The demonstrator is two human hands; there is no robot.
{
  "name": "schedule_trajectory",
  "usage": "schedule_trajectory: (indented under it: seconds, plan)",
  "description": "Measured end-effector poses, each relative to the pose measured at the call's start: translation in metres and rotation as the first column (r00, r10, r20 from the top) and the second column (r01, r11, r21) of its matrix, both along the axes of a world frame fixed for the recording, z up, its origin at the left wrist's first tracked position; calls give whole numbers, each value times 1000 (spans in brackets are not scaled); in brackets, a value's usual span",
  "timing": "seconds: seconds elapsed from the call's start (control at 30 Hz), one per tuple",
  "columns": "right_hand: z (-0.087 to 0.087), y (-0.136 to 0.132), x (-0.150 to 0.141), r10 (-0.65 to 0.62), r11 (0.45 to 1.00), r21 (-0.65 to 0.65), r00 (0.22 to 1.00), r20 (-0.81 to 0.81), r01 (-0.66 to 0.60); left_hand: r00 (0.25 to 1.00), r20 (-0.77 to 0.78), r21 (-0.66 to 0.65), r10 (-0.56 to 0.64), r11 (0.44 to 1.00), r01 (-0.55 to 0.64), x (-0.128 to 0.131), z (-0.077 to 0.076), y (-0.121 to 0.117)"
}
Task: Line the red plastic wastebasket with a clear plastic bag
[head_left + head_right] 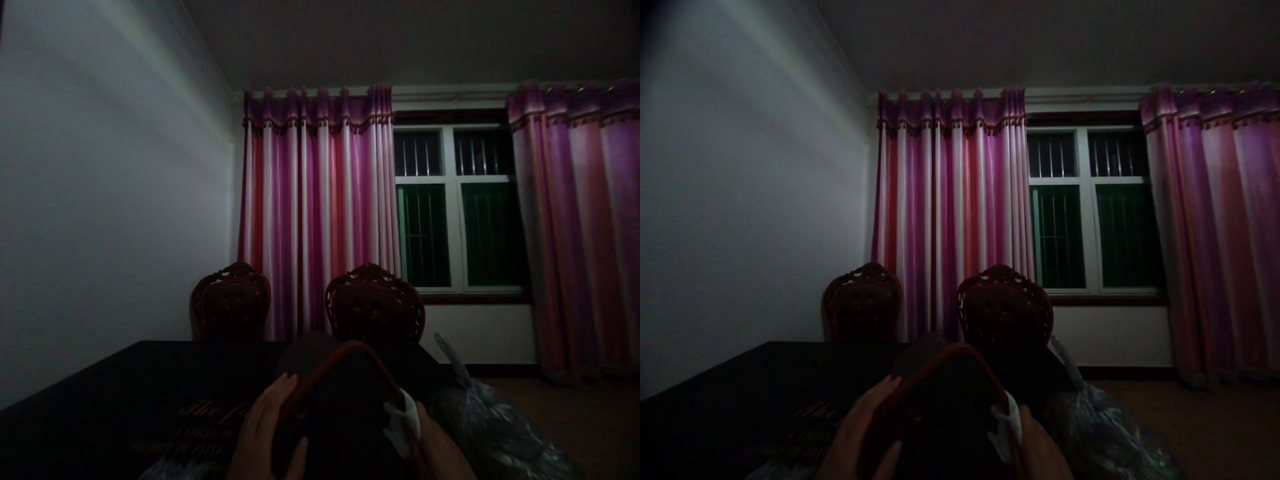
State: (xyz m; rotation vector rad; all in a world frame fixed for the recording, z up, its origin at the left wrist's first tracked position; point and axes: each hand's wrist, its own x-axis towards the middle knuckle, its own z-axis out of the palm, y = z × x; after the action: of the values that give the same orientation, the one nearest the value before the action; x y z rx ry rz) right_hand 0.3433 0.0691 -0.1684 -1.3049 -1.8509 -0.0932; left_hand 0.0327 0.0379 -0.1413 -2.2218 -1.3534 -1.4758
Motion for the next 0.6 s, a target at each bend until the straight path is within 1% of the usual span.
schedule_trajectory:
  seconds: [0.07,0.13,0.2,0.27,0.33,0.43,0.47,0.53,0.6]
  plan:
    - [22,4,-3,-43,998,45,999,-1,43,997,64,-121,-50,991,58,-2,26,-9]
    - [43,8,-8,-59,996,73,998,10,58,975,180,-209,-130,964,167,-6,42,-10]
    - [59,12,-15,-59,994,95,998,22,56,918,335,-267,-213,913,310,-9,49,-4]
    - [69,15,-24,-49,992,120,999,1,48,826,503,-286,-254,853,436,-12,50,4]
    - [75,17,-33,-13,991,134,997,-75,22,738,629,-280,-246,814,509,-13,49,9]
    - [76,19,-44,50,993,113,970,-236,-24,649,724,-255,-233,784,566,-13,49,13]
    - [74,19,-47,43,996,92,958,-282,-17,622,748,-239,-231,781,577,-13,49,13]
    - [71,20,-52,-12,1000,19,942,-337,19,567,797,-207,-208,787,581,-13,51,13]
    - [67,20,-54,-79,996,-66,939,-336,60,513,845,-197,-154,800,566,-11,54,13]
